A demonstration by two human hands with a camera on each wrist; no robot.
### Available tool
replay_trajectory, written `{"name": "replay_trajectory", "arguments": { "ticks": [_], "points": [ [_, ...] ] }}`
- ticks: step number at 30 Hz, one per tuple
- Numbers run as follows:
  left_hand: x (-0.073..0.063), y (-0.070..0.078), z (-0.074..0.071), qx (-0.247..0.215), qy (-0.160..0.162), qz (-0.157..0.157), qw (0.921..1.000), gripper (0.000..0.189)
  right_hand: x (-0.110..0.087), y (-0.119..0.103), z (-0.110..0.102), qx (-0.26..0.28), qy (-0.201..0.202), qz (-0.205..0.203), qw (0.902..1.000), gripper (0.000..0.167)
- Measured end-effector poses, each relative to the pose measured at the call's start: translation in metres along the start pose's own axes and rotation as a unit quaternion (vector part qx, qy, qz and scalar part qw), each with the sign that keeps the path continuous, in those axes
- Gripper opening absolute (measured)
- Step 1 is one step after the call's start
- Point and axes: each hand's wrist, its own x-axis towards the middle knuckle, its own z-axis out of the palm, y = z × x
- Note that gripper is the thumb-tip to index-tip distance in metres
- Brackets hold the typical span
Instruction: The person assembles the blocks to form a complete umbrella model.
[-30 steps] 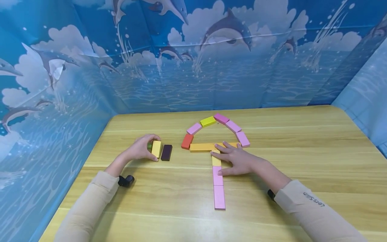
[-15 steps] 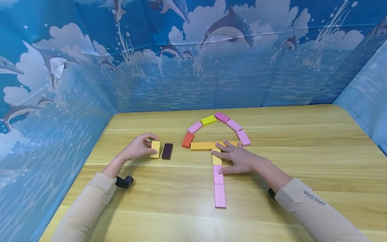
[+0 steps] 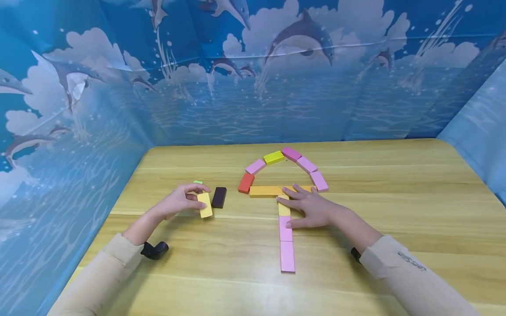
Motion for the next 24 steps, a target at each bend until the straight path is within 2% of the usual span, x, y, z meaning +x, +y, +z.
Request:
{"name": "replay_trajectory", "arguments": {
  "ticks": [7,16,20,24],
  "points": [
    [-0.007,0.007,0.036,-0.033,-0.061,0.001,0.9976,0.041,0.0,0.0,0.0,0.002,-0.002,0.001,1.0,0.071],
    [-0.012,0.012,0.098,-0.121,-0.099,-0.031,0.9872,0.039,0.001,0.001,-0.001,-0.001,-0.004,0.007,1.0,0.072],
    [-0.013,0.017,0.116,-0.107,-0.097,-0.029,0.9891,0.038,0.001,-0.001,-0.001,0.001,-0.005,0.01,0.9999,0.071],
    [-0.014,0.02,0.126,-0.078,-0.079,-0.019,0.9936,0.038,0.002,-0.001,-0.001,-0.001,-0.005,0.012,0.9999,0.072]
  ]
}}
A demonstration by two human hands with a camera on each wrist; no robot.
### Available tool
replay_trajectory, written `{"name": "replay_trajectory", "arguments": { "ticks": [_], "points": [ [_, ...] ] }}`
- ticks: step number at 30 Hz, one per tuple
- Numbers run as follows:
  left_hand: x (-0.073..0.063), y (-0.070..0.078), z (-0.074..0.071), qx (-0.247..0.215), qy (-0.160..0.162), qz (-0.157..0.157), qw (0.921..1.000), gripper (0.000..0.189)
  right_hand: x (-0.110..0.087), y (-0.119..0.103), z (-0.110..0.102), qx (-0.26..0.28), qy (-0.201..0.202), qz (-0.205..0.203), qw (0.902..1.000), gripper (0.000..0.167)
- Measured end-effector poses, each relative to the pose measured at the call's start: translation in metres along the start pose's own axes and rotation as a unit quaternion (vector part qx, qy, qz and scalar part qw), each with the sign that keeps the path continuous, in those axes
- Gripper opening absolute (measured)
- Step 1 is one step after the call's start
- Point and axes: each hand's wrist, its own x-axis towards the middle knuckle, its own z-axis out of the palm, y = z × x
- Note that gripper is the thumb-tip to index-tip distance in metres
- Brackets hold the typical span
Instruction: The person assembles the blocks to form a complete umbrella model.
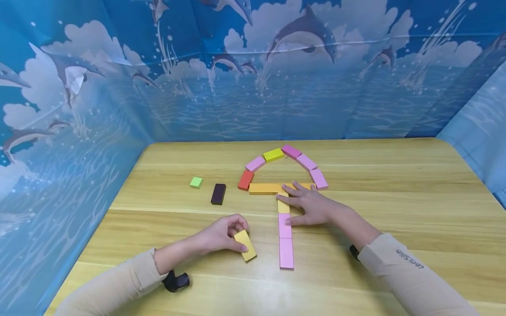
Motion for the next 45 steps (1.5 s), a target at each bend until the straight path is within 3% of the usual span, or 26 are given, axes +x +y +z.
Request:
{"name": "replay_trajectory", "arguments": {
  "ticks": [4,8,16,25,39,45],
  "points": [
    [-0.001,0.0,0.005,0.029,0.018,0.005,0.9994,0.035,0.001,0.0,0.0,-0.001,0.001,-0.001,1.0,0.072],
    [-0.003,0.0,0.006,0.024,0.026,-0.006,0.9994,0.028,0.001,0.0,0.0,-0.004,0.0,0.0,1.0,0.073],
    [-0.007,0.007,0.005,0.028,0.016,-0.027,0.9991,0.025,0.001,0.001,0.0,-0.006,0.004,-0.003,1.0,0.072],
    [-0.011,0.003,0.022,0.124,0.007,0.006,0.9922,0.017,0.001,0.002,0.001,-0.008,0.007,-0.005,0.9999,0.072],
    [-0.004,0.007,0.048,0.161,-0.026,0.045,0.9856,0.013,0.001,0.003,0.002,-0.006,0.005,-0.004,1.0,0.072],
    [-0.003,0.006,0.056,0.18,-0.023,0.062,0.9814,0.014,0.001,0.003,0.002,-0.001,0.007,0.0,1.0,0.072]
  ]
}}
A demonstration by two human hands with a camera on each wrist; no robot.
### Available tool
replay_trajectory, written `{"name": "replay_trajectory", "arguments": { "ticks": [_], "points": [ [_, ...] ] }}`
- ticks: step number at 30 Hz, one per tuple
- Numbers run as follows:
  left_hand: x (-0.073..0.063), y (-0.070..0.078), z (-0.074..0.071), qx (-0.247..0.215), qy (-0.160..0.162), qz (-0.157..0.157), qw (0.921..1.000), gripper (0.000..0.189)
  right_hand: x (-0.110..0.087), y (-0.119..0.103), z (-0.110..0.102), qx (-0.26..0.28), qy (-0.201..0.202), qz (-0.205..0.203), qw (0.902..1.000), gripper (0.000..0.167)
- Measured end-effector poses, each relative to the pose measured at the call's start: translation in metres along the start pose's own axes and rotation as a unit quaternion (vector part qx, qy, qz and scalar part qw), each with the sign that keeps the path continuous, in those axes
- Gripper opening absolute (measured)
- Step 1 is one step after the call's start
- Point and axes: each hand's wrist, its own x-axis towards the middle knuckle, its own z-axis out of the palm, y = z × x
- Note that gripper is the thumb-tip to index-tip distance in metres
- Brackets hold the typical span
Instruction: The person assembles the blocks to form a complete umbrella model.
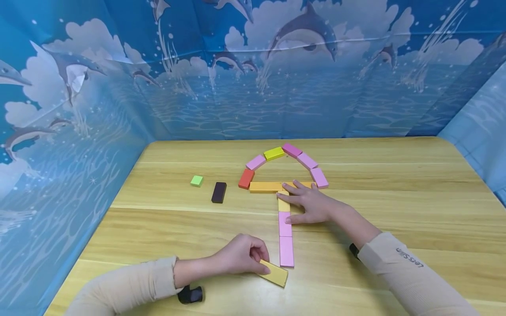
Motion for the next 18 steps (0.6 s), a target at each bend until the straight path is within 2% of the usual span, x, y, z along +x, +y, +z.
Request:
{"name": "replay_trajectory", "arguments": {
  "ticks": [6,18],
  "points": [
    [0.0015,-0.0004,0.0008,0.045,0.011,0.018,0.9988,0.014,-0.0004,-0.0007,0.0003,0.003,0.003,0.0,1.0,0.072],
    [0.0017,0.0003,-0.0001,0.027,0.008,0.014,0.9995,0.015,-0.0004,-0.0007,0.0002,-0.002,0.004,0.0,1.0,0.072]
  ]
}}
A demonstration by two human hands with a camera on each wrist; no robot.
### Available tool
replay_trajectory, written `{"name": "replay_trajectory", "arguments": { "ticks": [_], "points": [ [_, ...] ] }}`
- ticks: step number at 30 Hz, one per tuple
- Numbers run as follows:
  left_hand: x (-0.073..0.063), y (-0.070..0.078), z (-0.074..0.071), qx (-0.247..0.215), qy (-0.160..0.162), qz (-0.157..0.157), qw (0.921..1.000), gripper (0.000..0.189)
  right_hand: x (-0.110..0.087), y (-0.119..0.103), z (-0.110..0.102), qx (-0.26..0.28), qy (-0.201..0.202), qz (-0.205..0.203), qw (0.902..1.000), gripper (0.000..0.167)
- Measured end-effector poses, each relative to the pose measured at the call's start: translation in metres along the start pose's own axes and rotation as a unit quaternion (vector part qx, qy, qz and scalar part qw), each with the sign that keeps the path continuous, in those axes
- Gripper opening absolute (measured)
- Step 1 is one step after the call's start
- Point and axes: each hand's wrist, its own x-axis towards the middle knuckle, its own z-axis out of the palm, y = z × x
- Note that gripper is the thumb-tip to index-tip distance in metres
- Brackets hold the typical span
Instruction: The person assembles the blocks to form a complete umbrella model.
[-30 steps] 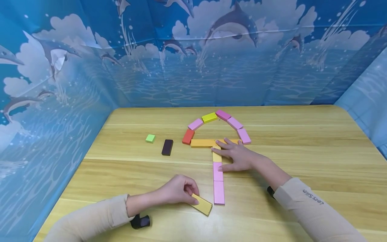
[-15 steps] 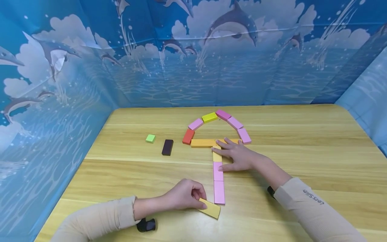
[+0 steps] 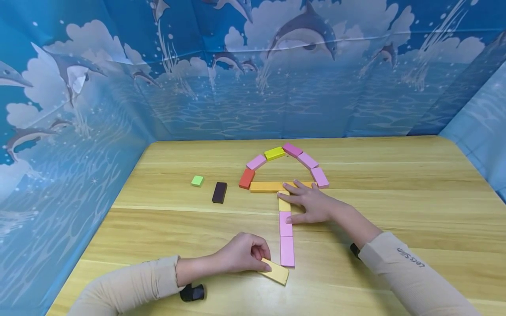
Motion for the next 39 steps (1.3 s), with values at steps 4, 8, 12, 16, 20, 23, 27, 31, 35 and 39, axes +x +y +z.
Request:
{"name": "replay_trajectory", "arguments": {
  "ticks": [4,8,12,16,20,23,27,31,35,39],
  "points": [
    [0.0,-0.003,0.0,-0.022,-0.001,-0.004,0.9998,0.016,0.0,0.0,0.0,0.001,0.002,0.0,1.0,0.072],
    [0.001,-0.005,-0.005,-0.055,-0.002,-0.022,0.9982,0.019,0.001,0.0,0.0,0.001,0.0,0.001,1.0,0.073],
    [0.002,-0.008,-0.016,-0.086,0.018,-0.048,0.995,0.019,0.001,0.0,0.0,0.002,-0.001,0.001,1.0,0.073],
    [0.006,-0.012,-0.036,-0.1,0.06,-0.074,0.9905,0.022,0.001,0.001,0.0,0.003,-0.004,0.003,1.0,0.073],
    [0.008,-0.02,-0.063,-0.113,0.12,-0.092,0.9821,0.029,0.001,0.001,-0.001,0.003,-0.006,0.003,1.0,0.073],
    [0.011,-0.027,-0.084,-0.132,0.17,-0.1,0.9714,0.033,0.0,0.001,-0.001,0.005,-0.007,0.0,1.0,0.073],
    [0.015,-0.037,-0.109,-0.159,0.221,-0.114,0.9555,0.036,0.001,0.0,-0.002,0.006,-0.009,0.0,0.9999,0.073],
    [0.019,-0.047,-0.127,-0.157,0.243,-0.137,0.9475,0.042,0.001,0.0,-0.003,0.005,-0.01,0.0,0.9999,0.073],
    [0.022,-0.058,-0.137,-0.14,0.239,-0.159,0.9475,0.051,0.001,0.0,-0.003,0.002,-0.01,-0.003,0.9999,0.072],
    [0.024,-0.066,-0.14,-0.124,0.218,-0.155,0.9555,0.059,0.0,0.0,-0.002,0.001,-0.011,-0.004,0.9999,0.072]
  ]
}}
